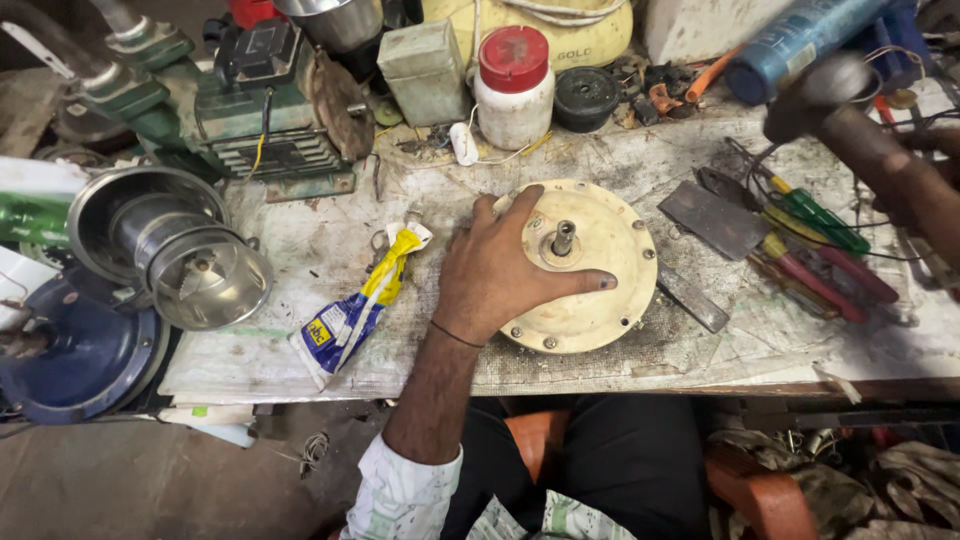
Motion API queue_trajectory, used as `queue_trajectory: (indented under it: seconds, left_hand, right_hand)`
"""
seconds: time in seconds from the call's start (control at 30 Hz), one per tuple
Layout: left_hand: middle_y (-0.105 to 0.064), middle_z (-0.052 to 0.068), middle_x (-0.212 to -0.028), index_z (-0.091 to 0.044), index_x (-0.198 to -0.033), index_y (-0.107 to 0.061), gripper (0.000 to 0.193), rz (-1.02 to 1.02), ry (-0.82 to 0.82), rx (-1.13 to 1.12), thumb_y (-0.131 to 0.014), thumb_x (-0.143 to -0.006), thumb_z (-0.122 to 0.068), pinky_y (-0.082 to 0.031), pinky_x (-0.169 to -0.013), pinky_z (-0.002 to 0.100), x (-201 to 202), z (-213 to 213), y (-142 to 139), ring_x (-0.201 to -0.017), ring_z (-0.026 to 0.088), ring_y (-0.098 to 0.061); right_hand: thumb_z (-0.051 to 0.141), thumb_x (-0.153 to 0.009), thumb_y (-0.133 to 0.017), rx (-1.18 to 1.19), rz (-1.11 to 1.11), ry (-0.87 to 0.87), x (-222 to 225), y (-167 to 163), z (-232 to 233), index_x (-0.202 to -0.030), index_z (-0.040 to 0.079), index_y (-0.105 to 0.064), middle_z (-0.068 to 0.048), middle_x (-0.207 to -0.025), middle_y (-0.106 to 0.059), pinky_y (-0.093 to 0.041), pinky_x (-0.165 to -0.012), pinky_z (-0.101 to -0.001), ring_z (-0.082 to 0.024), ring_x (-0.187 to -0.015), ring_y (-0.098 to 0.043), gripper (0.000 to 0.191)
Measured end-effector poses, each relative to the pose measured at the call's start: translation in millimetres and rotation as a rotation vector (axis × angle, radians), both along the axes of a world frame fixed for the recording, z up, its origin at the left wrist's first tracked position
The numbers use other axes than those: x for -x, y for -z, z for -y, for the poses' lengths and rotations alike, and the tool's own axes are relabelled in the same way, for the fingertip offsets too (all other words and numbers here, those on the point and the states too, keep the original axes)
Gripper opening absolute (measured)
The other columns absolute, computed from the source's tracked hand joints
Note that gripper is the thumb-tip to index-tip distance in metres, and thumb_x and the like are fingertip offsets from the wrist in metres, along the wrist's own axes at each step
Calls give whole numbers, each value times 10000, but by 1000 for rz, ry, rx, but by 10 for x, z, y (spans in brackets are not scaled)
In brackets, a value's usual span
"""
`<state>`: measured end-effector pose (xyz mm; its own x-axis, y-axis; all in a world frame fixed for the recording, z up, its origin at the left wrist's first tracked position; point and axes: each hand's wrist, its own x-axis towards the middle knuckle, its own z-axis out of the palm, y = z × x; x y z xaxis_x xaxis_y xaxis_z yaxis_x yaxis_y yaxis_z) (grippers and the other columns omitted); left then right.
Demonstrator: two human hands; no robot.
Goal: The person uses a chisel and hammer to scrape copper windings on a motor rotor, then places the rotor into a stator housing. They then use a hammer and screwdriver to remove and reinsert screws on a circular metal cover plate.
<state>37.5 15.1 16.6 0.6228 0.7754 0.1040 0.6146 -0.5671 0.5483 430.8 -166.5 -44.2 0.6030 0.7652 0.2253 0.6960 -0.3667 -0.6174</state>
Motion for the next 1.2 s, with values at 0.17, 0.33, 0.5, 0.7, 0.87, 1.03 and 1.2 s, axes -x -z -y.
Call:
queue_trajectory:
  seconds: [0.17, 0.33, 0.5, 0.7, 0.87, 1.03, 1.2]
  left_hand:
    - [-559, 240, -1254, -165, -1446, -541, 1201, 20, -3, -62, -869, -474, -789, -494, -959, 564, -7, 18, 30, -1162, 467, -599]
    - [-575, 242, -1232, -178, -1451, -547, 1179, 4, -3, -61, -848, -493, -796, -524, -931, 562, -14, 1, 45, -1130, 466, -635]
    - [-564, 276, -1256, -231, -1492, -538, 1189, -5, 4, -32, -849, -481, -776, -509, -960, 568, -29, -17, 54, -1157, 491, -616]
    - [-539, 318, -1318, -189, -1482, -508, 1257, -6, 32, -2, -871, -440, -790, -476, -1035, 555, -58, -63, 42, -1220, 510, -583]
    - [-545, 324, -1295, -258, -1553, -448, 1296, -12, 27, 14, -865, -439, -774, -466, -1026, 557, -65, -62, 26, -1192, 517, -583]
    - [-581, 320, -1258, -251, -1543, -447, 1298, 18, 35, 40, -848, -426, -775, -507, -1014, 530, -87, -82, 21, -1165, 496, -626]
    - [-574, 325, -1260, -248, -1541, -436, 1292, -6, 44, 3, -857, -447, -792, -501, -994, 545, -80, -101, 52, -1150, 511, -616]
  right_hand:
    - [281, -1013, -645, -46, -10, -352, 569, -488, -97, -1457, -46, -442, -292, -1000, -709, -638, -707, -433, -335, -839, -763, 587]
    - [465, -893, -643, 497, 596, -431, 1294, -1038, -370, -1455, 100, -513, -170, -894, -752, -667, -669, -381, -248, -688, -786, 682]
    - [503, -947, -573, 625, 708, -583, 1567, -1334, -513, -1558, 162, -427, -61, -726, -764, -669, -667, -346, -190, -593, -787, 715]
    - [544, -922, -539, 656, 752, -539, 1580, -1408, -575, -1615, 245, -371, -62, -848, -783, -671, -659, -352, -193, -616, -792, 774]
    - [591, -924, -488, 642, 935, -546, 1589, -1409, -606, -1623, 294, -369, -49, -1083, -757, -668, -641, -361, -211, -671, -781, 768]
    - [589, -972, -473, 742, 968, -511, 1588, -1405, -606, -1655, 320, -318, -6, -1169, -735, -669, -626, -291, -140, -666, -787, 750]
    - [539, -922, -539, 402, 933, -631, 1567, -1376, -594, -1585, 271, -443, -52, -1068, -762, -649, -617, -347, -196, -700, -775, 721]
